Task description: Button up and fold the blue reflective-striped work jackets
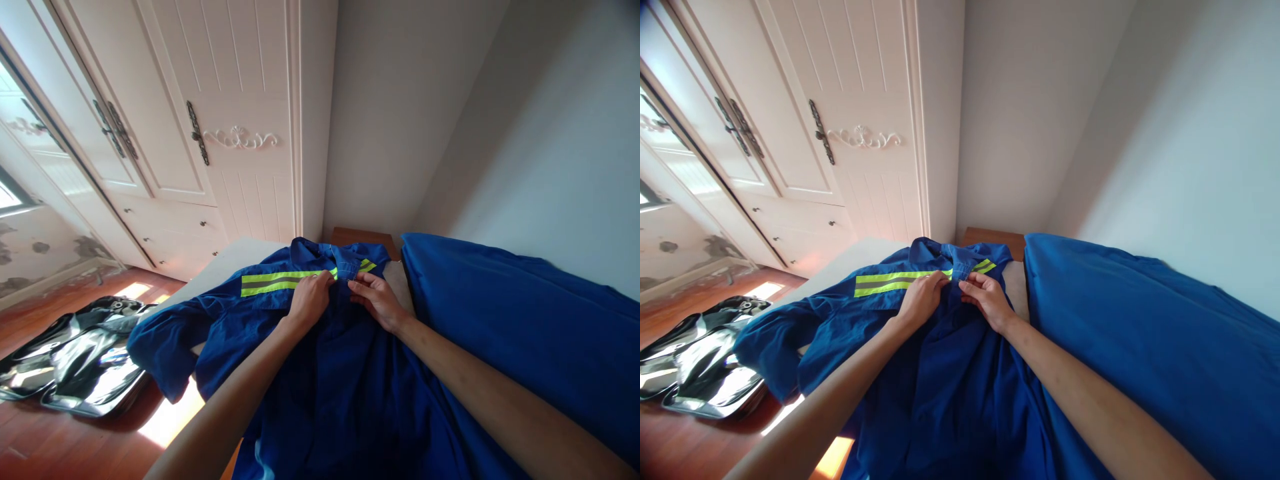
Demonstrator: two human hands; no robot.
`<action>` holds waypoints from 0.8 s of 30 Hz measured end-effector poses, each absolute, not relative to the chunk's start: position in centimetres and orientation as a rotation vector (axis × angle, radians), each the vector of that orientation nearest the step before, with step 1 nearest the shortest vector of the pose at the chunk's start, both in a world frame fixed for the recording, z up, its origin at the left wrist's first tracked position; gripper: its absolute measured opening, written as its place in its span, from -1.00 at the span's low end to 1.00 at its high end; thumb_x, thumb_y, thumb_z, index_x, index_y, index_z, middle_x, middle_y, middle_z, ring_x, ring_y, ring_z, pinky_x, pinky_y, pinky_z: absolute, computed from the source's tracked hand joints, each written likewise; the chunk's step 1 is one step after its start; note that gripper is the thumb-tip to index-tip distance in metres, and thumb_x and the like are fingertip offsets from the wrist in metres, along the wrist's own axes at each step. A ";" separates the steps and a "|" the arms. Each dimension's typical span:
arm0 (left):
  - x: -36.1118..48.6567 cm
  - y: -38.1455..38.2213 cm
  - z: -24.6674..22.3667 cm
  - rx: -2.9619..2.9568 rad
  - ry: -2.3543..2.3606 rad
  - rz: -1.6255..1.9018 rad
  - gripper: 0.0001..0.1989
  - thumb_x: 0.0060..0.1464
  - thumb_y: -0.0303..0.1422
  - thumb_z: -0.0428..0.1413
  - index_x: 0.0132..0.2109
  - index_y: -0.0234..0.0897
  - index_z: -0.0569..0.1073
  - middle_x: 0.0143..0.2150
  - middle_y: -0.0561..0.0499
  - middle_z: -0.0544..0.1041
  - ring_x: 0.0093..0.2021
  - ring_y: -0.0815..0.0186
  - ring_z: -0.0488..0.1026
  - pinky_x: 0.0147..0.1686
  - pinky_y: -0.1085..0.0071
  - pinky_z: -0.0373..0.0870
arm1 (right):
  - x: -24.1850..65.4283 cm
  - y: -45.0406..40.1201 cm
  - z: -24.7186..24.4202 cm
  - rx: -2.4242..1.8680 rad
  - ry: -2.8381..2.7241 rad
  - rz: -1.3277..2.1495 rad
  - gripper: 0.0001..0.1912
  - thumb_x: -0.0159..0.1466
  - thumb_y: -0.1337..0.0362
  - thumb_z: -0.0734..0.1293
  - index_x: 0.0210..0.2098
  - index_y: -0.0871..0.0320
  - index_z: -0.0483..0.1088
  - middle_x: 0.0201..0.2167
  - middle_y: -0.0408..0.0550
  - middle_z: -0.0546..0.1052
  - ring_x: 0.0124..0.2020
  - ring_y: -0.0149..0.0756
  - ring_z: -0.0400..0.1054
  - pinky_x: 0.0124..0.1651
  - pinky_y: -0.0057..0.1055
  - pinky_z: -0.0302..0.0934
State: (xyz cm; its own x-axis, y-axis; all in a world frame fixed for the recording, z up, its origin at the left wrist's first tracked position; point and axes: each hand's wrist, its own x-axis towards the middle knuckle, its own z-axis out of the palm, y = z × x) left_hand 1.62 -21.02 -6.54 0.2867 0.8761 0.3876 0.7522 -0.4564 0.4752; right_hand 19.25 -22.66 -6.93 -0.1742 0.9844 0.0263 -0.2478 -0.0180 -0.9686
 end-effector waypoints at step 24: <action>1.1 -20.2 -8.8 1.404 0.945 1.177 -0.70 0.01 -0.40 0.19 -0.06 -0.34 0.52 -0.22 -0.11 0.66 -0.12 0.15 0.59 -0.03 0.26 0.46 | 18.7 -23.1 -7.5 -1.128 -1.187 1.498 -0.49 0.05 0.06 0.55 -0.08 0.11 0.44 -0.14 -0.04 0.56 -0.20 -0.24 0.45 -0.23 -0.36 0.36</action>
State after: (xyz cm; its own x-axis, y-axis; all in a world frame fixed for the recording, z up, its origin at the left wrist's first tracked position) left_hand 1.12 -20.21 -8.80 0.2111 0.9630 0.1677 -0.0440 -0.1620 0.9858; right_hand 18.69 -23.13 -7.51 -0.1895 0.9740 -0.1240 -0.1015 -0.1451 -0.9842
